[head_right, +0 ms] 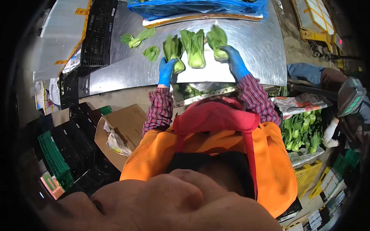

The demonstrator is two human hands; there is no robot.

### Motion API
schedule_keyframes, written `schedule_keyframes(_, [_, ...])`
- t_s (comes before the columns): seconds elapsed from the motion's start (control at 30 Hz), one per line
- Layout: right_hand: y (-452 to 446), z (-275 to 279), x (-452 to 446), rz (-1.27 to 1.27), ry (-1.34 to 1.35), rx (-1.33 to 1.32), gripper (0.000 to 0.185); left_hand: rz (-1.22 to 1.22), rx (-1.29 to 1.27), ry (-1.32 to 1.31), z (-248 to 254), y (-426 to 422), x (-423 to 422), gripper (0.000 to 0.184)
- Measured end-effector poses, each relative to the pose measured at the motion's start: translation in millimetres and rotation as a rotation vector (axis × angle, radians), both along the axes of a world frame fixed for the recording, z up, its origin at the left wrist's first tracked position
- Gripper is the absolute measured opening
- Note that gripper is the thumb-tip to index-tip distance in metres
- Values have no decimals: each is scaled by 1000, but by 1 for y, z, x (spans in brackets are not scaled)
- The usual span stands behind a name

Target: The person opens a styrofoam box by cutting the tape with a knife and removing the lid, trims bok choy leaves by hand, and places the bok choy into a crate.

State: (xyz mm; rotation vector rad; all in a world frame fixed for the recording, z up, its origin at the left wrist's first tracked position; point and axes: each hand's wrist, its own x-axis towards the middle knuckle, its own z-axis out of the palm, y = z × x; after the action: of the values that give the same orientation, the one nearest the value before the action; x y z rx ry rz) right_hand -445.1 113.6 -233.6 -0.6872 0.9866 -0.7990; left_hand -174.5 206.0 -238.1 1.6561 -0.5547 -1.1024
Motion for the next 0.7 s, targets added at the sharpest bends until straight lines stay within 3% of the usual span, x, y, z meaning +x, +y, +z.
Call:
schedule_keyframes(0.03, [3, 2, -3, -58, -112, 71, 41, 10, -10, 1, -4, 1, 4, 41])
schedule_keyframes(0.13, [20, -4, 12, -49, 67, 22, 45, 72, -148, 849, -15, 11, 8, 37])
schedule_keyframes(0.3, [25, -3, 33, 92, 207, -75, 48, -139, -72, 994, 0, -7, -10, 36])
schedule_keyframes(0.4, [28, 1, 26, 148, 64, -12, 53, -174, -36, 1022, 21, -13, -15, 36])
schedule_keyframes(0.43, [30, 3, 23, 181, -7, 13, 55, -214, -12, 1016, 23, -12, -21, 36])
schedule_keyframes(0.5, [41, 2, 22, 128, -60, -84, 61, -187, -146, 606, 20, -6, -32, 34])
schedule_keyframes(0.57, [51, -7, 18, 14, -149, -202, 69, -688, -508, -703, 2, 9, -16, 26])
schedule_keyframes(0.6, [56, 7, 16, -86, -206, -225, 72, -628, -491, -558, -2, 10, -20, 24])
schedule_keyframes(0.63, [62, 20, 7, -150, -187, -318, 74, -518, -417, -250, -25, 4, -9, 24])
schedule_keyframes(0.67, [68, 50, -5, -206, -158, -408, 77, -536, -463, -212, 10, 9, -29, 27])
schedule_keyframes(0.7, [64, 44, -12, -161, 8, -452, 82, -473, -353, 108, 32, 4, -39, 30])
